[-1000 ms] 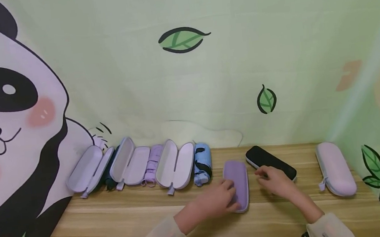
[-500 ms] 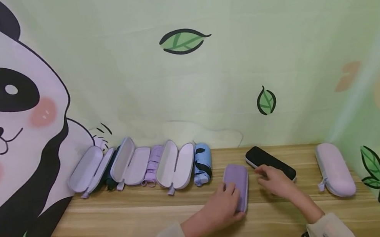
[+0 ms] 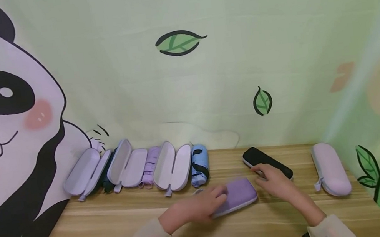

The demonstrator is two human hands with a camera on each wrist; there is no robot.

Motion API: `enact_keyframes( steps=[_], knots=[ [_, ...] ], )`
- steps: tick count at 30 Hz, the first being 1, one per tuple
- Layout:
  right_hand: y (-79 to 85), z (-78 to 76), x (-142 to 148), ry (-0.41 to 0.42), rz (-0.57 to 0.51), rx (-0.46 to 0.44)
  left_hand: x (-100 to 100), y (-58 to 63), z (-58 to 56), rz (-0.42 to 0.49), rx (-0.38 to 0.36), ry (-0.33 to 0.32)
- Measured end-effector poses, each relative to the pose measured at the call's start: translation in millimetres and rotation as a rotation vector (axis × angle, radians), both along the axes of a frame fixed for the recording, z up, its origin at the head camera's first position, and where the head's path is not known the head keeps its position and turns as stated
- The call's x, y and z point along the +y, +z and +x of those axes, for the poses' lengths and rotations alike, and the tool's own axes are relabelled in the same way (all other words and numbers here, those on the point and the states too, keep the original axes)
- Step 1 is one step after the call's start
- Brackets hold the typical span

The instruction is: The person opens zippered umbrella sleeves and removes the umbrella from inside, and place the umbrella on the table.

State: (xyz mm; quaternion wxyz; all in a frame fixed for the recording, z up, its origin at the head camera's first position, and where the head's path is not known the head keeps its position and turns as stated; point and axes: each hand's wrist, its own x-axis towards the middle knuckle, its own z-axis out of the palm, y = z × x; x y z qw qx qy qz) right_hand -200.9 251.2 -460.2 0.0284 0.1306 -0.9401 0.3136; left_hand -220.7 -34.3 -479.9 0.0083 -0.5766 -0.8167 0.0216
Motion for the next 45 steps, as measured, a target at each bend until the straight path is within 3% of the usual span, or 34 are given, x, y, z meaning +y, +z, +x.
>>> enact_keyframes(
  steps=[4,7,16,22,25,31,33,37,39,45],
  knots=[
    [-0.5,-1.0,-1.3,0.0,0.001,-0.012,-7.5,3.4,-6.2,-0.033,0.002,-0.162],
    [-1.5,-1.2,-2.6,0.01,0.005,-0.025,-8.2,5.6,-9.4,-0.04,0.019,-0.244],
    [-6.2,-2.1,-5.9,0.03,-0.01,-0.011,-1.9,-4.9,-26.0,0.036,-0.025,-0.311],
    [-7.3,-3.0,-5.8,0.051,-0.009,-0.013,3.7,-9.1,-33.8,0.039,0.011,-0.345],
    [-8.7,-2.0,-6.3,0.058,-0.003,-0.002,9.8,-6.2,-21.8,0.015,0.078,-0.274],
    [-5.8,-2.3,-4.6,0.049,0.009,0.016,28.7,1.9,21.9,0.08,0.118,-0.04],
    [-4.5,-2.6,-5.4,0.054,-0.002,0.004,34.4,0.4,35.9,0.1,0.104,0.093],
    [-4.8,-1.4,-7.2,0.075,-0.021,-0.017,45.9,-9.0,60.9,0.036,0.044,0.44],
    [-5.8,-0.8,-7.7,0.079,-0.021,-0.022,51.9,-14.0,70.0,0.003,0.005,0.555],
    [-9.2,-1.2,-10.9,0.082,-0.018,-0.009,71.1,-21.0,80.7,-0.057,-0.005,0.671]
  ],
)
